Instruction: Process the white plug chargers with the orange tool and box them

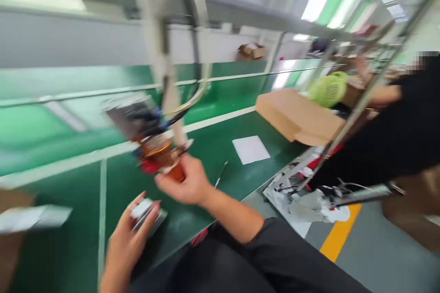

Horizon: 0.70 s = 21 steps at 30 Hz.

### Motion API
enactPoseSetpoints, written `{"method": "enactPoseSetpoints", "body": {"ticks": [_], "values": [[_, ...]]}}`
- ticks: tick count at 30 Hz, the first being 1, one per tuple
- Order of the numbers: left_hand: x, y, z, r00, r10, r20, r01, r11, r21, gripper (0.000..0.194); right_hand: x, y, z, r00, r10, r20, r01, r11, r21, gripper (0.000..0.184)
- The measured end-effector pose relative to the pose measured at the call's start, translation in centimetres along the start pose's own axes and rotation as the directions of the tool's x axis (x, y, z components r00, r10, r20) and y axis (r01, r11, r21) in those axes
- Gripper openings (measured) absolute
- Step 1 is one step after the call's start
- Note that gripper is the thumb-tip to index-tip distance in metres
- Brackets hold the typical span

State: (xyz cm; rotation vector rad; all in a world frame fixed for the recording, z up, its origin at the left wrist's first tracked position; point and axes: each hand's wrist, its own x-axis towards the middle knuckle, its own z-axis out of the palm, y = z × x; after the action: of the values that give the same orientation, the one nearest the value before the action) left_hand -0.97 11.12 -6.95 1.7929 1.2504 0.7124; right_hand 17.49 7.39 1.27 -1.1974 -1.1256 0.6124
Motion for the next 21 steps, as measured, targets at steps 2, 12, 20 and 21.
{"method": "enactPoseSetpoints", "body": {"ticks": [2,12,20,21], "values": [[-0.2,1.6,0.8,0.989,-0.076,0.124,0.096,0.982,-0.163,0.096,-0.7,0.1,-1.9,0.995,-0.046,-0.085,0.044,0.999,-0.027,0.024],[-2.2,1.7,2.0,0.98,-0.121,0.159,0.176,0.9,-0.399,0.096,-1.1,0.7,-4.0,0.967,-0.193,-0.165,0.198,0.98,0.013,0.022],[-1.6,1.9,3.4,0.997,-0.037,-0.067,0.014,0.951,-0.309,0.069,-0.9,0.9,-4.0,0.966,-0.181,-0.185,0.187,0.982,0.015,0.024],[-1.6,1.9,3.4,0.993,0.018,-0.114,-0.043,0.974,-0.224,0.067,-0.9,0.9,-4.0,0.966,-0.18,-0.187,0.187,0.982,0.024,0.023]]}}
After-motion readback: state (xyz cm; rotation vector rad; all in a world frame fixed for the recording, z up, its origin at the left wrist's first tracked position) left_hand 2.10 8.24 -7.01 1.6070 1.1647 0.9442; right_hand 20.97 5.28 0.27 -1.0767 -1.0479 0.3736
